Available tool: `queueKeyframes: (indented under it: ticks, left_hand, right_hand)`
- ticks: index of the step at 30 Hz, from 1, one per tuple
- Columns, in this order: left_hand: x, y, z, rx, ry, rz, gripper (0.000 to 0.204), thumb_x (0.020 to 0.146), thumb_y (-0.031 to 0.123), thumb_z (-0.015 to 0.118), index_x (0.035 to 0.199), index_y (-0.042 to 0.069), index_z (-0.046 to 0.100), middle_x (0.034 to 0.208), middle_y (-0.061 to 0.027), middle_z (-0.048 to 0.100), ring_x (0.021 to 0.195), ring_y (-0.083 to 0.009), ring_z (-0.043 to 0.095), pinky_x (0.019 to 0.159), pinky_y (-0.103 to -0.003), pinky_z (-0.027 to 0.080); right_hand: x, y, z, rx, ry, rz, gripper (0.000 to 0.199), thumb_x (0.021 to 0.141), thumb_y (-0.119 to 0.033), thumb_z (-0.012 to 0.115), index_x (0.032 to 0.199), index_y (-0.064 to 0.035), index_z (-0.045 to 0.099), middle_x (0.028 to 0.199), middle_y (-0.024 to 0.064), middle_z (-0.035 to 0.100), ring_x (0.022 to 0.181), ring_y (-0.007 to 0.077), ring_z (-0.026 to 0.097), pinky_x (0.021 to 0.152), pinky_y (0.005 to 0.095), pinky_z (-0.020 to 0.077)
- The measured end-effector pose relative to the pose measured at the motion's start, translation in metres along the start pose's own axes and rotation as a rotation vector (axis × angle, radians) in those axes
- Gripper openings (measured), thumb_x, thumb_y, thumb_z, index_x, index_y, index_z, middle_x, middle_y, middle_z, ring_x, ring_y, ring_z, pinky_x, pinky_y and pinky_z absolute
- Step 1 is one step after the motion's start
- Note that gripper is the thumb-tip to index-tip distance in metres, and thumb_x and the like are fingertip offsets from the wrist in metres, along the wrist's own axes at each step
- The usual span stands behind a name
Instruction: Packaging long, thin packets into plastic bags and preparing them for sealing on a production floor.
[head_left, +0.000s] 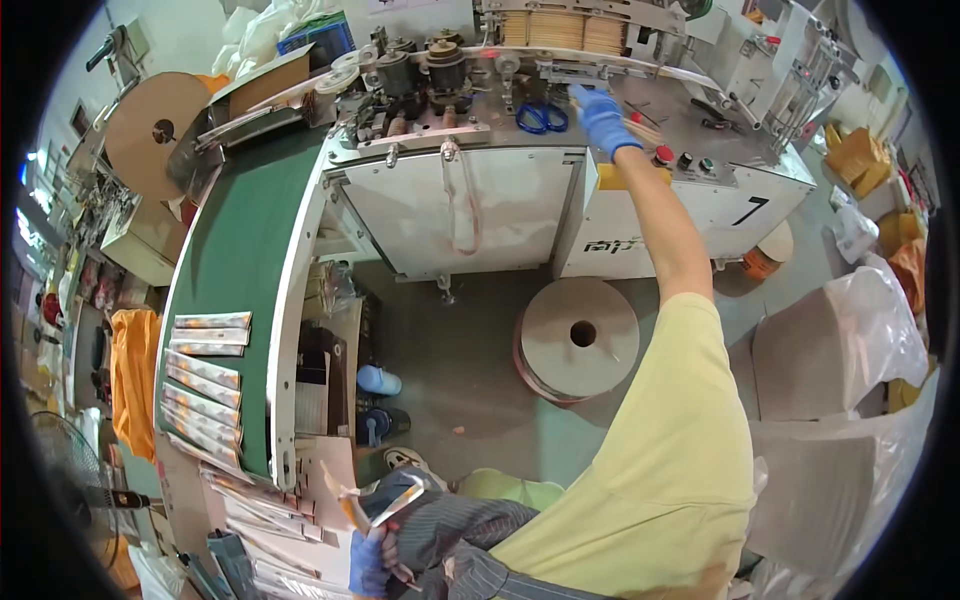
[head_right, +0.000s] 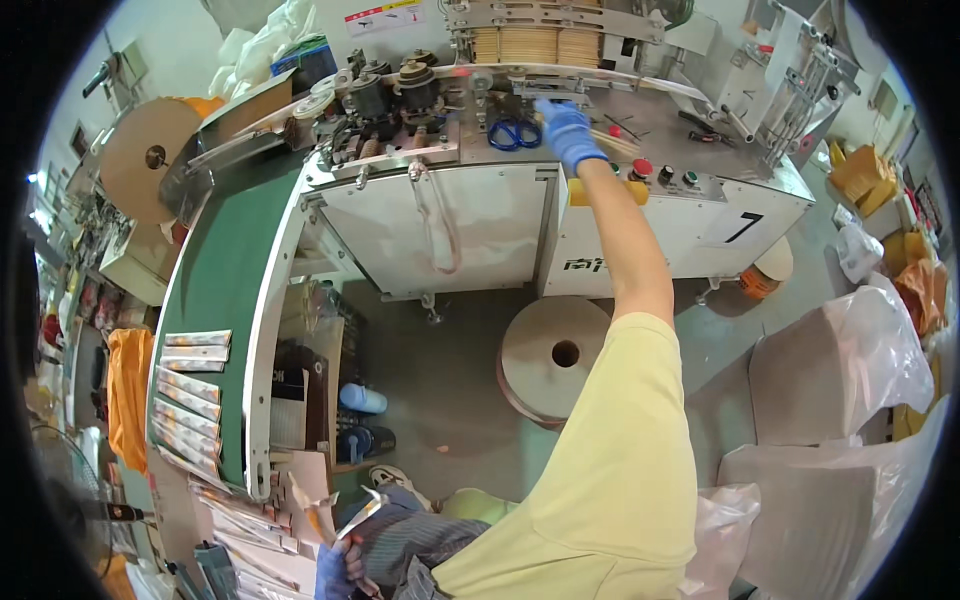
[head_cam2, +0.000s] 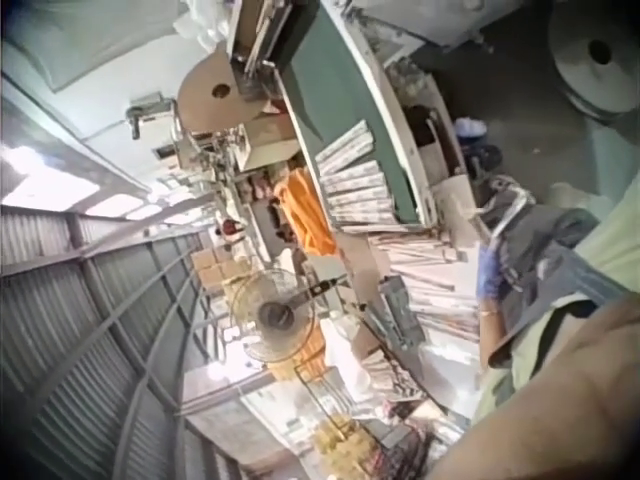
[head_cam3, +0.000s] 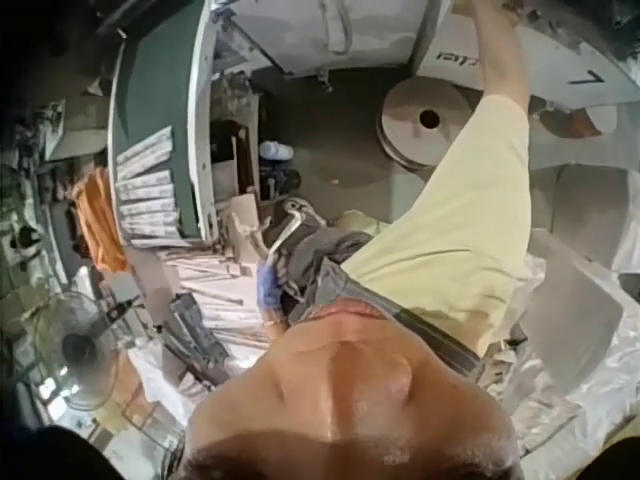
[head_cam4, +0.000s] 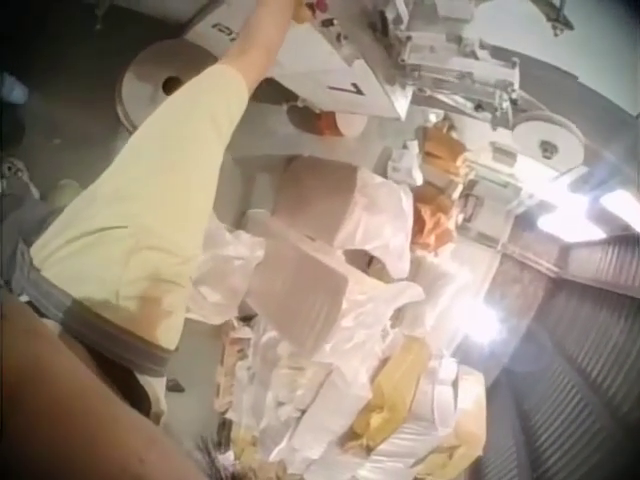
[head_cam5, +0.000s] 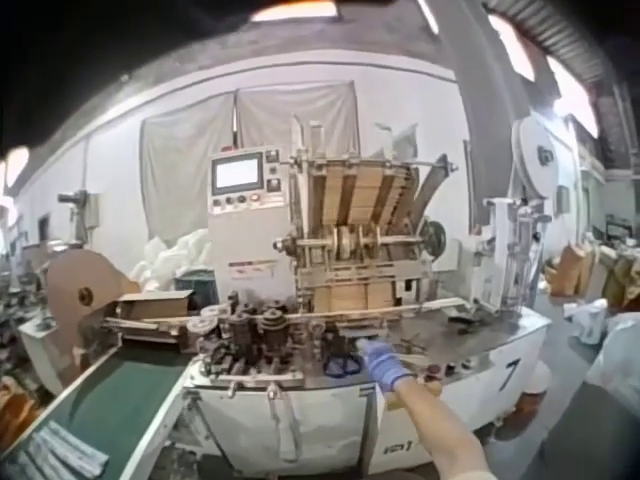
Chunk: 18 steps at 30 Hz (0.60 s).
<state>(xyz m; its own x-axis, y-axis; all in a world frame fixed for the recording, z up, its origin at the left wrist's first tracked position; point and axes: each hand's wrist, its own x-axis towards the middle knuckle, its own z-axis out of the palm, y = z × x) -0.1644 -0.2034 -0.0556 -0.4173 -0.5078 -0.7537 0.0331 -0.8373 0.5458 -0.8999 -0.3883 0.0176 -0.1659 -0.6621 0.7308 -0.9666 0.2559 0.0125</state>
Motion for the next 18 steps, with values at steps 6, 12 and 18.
queueKeyframes:
  ticks: [6, 12, 18]
  left_hand:
    - [0.014, 0.003, 0.007, 0.269, 0.294, 0.560, 0.034, 0.076, 0.022, 0.063, 0.097, 0.001, 0.046, 0.065, -0.0009, 0.048, 0.056, -0.0126, 0.050, 0.047, -0.024, 0.043]
    - [0.021, 0.065, 0.052, 1.171, 0.613, 1.022, 0.026, 0.064, 0.022, 0.065, 0.084, 0.006, 0.060, 0.068, -0.0175, 0.057, 0.063, -0.0351, 0.056, 0.059, -0.039, 0.045]
    - [-0.037, 0.111, 0.016, 0.874, 1.122, 0.838, 0.042, 0.065, 0.019, 0.065, 0.101, 0.002, 0.050, 0.086, -0.0229, 0.055, 0.079, -0.0388, 0.055, 0.068, -0.042, 0.045]
  right_hand:
    - [-0.028, 0.018, -0.044, -0.070, -0.201, 0.066, 0.102, 0.054, -0.039, 0.074, 0.134, -0.0034, 0.023, 0.132, 0.0251, 0.030, 0.124, 0.0383, 0.025, 0.103, 0.0403, 0.0209]
    - [-0.134, -0.360, -0.116, 1.694, -0.981, -0.065, 0.087, 0.055, -0.025, 0.082, 0.128, -0.0078, 0.037, 0.133, 0.0097, 0.032, 0.105, 0.0178, 0.046, 0.078, 0.0269, 0.0428]
    - [-0.142, -0.581, -0.148, 1.915, -0.859, -0.375, 0.028, 0.068, -0.005, 0.069, 0.093, -0.0054, 0.057, 0.093, 0.0077, 0.059, 0.081, 0.0162, 0.057, 0.075, 0.0310, 0.0454]
